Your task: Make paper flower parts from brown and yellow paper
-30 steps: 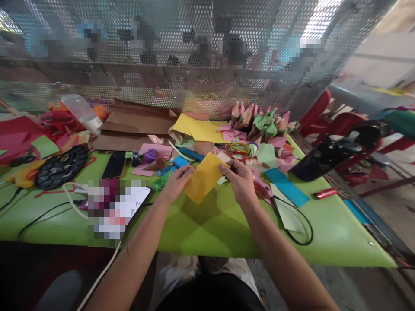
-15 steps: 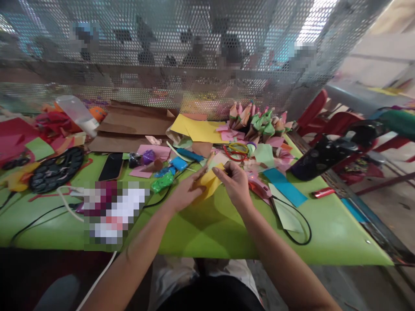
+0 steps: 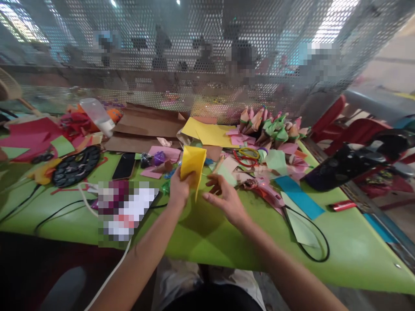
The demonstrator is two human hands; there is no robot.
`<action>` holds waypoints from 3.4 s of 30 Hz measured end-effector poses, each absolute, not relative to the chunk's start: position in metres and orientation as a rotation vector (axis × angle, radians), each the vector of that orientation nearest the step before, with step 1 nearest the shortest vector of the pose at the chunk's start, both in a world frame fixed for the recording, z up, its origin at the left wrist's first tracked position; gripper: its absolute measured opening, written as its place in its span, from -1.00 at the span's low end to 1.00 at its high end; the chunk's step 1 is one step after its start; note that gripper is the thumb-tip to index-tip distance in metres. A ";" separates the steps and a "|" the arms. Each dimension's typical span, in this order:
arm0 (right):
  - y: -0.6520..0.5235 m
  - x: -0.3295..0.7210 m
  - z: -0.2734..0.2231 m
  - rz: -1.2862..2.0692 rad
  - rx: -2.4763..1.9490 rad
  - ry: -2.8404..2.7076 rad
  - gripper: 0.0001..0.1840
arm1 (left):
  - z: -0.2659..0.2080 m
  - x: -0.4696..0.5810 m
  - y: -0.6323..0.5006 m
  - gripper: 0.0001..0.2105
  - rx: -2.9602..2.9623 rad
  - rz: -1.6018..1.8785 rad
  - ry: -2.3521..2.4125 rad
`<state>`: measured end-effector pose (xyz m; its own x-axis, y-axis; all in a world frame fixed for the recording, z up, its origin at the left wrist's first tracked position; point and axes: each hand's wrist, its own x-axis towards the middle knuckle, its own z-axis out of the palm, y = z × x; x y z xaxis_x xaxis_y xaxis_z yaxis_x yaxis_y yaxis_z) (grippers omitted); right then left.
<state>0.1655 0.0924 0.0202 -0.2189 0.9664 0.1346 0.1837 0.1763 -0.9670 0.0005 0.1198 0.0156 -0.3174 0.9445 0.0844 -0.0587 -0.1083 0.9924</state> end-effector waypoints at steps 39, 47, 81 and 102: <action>0.114 0.199 0.036 1.224 -1.071 -0.975 -0.74 | 0.035 -0.027 0.125 -0.79 0.742 1.527 0.978; 0.112 0.197 0.031 1.057 -1.083 -1.111 -0.79 | 0.039 -0.025 0.125 -0.70 0.546 1.487 0.807; 0.102 0.182 0.034 0.943 -1.277 -1.544 -0.56 | 0.023 -0.004 0.117 -0.62 1.299 1.211 0.896; 0.105 0.183 0.033 1.110 -1.170 -1.204 -0.58 | 0.029 -0.002 0.105 -0.60 1.657 0.919 1.084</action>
